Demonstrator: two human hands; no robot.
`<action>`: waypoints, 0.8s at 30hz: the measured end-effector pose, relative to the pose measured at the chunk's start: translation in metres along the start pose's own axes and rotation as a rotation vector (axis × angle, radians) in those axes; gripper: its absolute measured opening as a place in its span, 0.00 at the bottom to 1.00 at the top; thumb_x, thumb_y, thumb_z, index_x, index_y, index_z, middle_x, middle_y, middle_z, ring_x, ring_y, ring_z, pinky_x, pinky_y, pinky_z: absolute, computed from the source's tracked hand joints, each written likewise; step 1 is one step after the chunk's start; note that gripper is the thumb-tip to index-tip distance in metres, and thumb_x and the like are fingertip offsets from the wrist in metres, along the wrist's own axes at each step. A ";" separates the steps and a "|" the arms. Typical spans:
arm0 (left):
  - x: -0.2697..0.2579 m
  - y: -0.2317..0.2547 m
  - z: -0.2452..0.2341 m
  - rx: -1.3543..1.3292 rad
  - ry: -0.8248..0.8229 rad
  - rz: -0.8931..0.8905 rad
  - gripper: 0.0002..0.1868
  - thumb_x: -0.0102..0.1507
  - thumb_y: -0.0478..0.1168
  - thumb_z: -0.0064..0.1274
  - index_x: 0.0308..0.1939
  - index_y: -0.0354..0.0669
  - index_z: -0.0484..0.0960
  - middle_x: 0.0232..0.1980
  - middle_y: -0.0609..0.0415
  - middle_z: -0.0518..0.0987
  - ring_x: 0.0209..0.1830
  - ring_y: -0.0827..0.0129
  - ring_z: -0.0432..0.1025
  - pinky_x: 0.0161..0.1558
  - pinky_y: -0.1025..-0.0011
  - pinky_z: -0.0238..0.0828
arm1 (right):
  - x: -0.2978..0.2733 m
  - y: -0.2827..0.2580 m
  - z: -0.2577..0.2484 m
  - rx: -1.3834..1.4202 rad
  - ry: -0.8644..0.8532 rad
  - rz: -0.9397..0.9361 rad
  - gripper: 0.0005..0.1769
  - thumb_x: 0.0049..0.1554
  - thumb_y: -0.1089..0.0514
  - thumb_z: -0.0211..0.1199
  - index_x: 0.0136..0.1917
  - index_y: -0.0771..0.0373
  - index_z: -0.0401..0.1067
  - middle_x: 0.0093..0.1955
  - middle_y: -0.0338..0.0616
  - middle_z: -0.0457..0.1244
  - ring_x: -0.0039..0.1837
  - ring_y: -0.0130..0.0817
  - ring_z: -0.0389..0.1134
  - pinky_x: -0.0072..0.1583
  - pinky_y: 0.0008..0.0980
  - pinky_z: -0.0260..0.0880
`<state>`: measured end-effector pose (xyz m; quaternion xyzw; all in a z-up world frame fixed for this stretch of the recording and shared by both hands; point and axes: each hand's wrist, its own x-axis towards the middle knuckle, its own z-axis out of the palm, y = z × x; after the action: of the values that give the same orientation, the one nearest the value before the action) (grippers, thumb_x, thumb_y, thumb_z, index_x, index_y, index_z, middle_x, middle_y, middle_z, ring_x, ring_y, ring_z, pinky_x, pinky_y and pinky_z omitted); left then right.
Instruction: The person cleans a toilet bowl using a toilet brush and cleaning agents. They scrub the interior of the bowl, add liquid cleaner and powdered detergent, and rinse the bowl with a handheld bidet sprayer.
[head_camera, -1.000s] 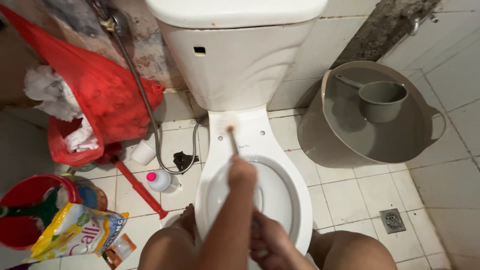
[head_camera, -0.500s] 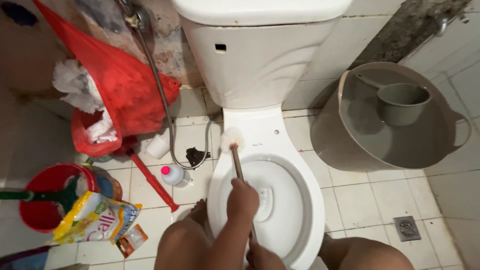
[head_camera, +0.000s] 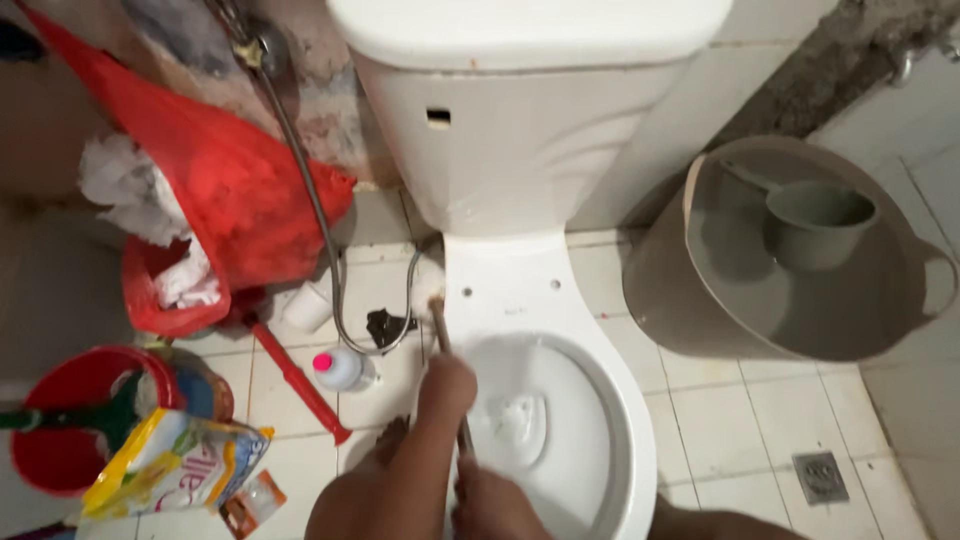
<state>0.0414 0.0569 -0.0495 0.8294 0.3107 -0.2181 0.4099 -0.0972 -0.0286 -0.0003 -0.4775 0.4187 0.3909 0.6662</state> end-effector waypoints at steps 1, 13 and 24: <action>-0.005 0.000 -0.002 0.009 -0.004 -0.007 0.22 0.72 0.47 0.33 0.59 0.30 0.67 0.51 0.30 0.81 0.50 0.39 0.78 0.52 0.52 0.76 | -0.001 0.003 0.000 -0.124 -0.002 -0.056 0.24 0.65 0.41 0.55 0.46 0.65 0.73 0.30 0.40 0.59 0.29 0.32 0.58 0.34 0.34 0.58; -0.016 0.011 -0.002 0.045 -0.016 0.032 0.21 0.71 0.46 0.35 0.56 0.29 0.65 0.51 0.31 0.80 0.50 0.43 0.78 0.52 0.54 0.76 | -0.028 -0.020 -0.017 0.106 -0.065 0.149 0.23 0.65 0.39 0.55 0.39 0.57 0.64 0.24 0.35 0.48 0.23 0.28 0.44 0.27 0.31 0.43; -0.031 0.014 0.009 0.051 -0.006 -0.032 0.21 0.68 0.45 0.39 0.61 0.36 0.64 0.55 0.33 0.79 0.55 0.43 0.76 0.56 0.53 0.72 | -0.042 -0.034 -0.026 0.001 -0.055 0.085 0.23 0.64 0.37 0.53 0.38 0.56 0.63 0.25 0.34 0.50 0.24 0.28 0.46 0.26 0.30 0.43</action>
<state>0.0278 0.0325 -0.0275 0.8339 0.3167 -0.2351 0.3860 -0.0849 -0.0665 0.0447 -0.4480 0.4202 0.4320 0.6604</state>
